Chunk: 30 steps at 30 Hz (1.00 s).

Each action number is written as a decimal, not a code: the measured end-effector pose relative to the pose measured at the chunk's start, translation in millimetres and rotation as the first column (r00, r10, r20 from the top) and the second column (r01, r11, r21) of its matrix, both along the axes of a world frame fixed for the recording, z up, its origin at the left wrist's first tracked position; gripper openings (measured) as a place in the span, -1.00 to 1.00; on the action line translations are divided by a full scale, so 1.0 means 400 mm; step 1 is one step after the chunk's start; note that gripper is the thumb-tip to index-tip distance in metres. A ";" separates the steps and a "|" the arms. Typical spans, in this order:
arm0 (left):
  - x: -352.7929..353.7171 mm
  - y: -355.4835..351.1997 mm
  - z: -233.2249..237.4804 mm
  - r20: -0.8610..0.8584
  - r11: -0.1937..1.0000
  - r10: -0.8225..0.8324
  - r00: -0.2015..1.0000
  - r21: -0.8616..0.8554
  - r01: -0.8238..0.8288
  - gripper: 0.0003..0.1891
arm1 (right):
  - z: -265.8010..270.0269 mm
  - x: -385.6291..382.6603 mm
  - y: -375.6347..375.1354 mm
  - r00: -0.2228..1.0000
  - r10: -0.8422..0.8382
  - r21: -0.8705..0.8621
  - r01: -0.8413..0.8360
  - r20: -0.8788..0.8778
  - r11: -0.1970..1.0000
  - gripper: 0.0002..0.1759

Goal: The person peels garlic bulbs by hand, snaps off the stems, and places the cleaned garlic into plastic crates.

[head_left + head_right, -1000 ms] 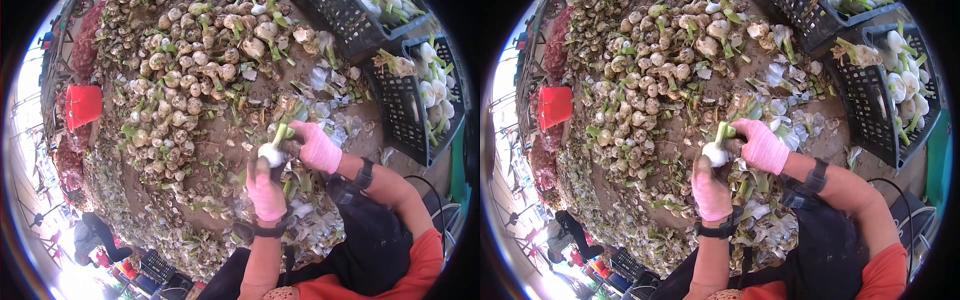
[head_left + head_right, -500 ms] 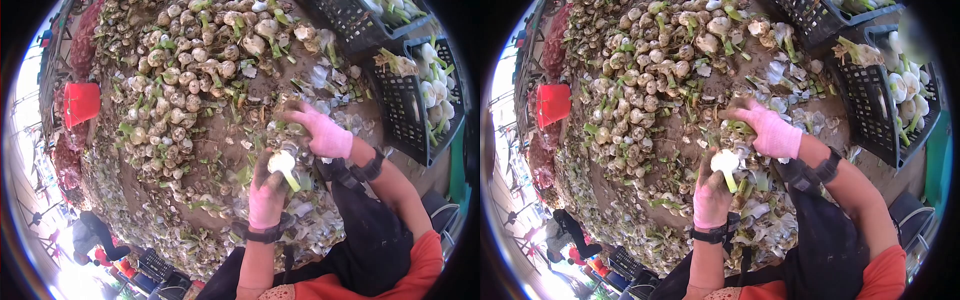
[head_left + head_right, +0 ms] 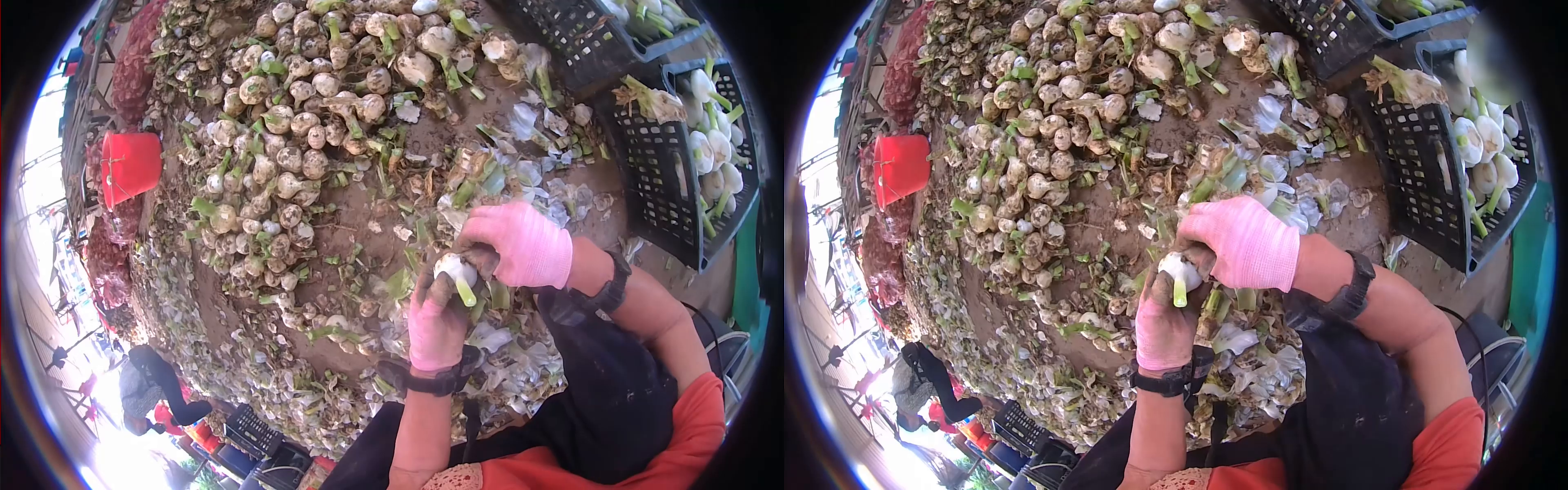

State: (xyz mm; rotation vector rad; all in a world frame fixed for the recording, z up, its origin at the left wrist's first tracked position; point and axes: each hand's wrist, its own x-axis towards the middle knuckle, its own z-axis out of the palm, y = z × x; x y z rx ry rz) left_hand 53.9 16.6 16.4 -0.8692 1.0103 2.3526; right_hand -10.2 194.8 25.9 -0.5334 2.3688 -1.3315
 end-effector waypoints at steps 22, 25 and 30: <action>-0.022 -0.024 -0.035 -0.031 0.788 -0.367 0.930 -0.541 0.293 -0.55 | -0.050 0.021 -0.021 0.985 0.078 -0.240 -0.040 0.151 0.970 -0.49; -0.013 -0.145 -0.077 -0.018 0.385 -0.344 0.939 -0.915 0.123 -0.65 | -0.069 -0.005 0.022 0.834 -0.005 -0.406 0.274 0.552 0.872 -0.54; 0.017 -0.410 -0.096 0.409 -0.204 0.155 0.899 -0.877 0.435 -0.40 | -0.070 -0.050 0.129 0.741 0.104 -0.726 0.604 0.664 0.329 -0.52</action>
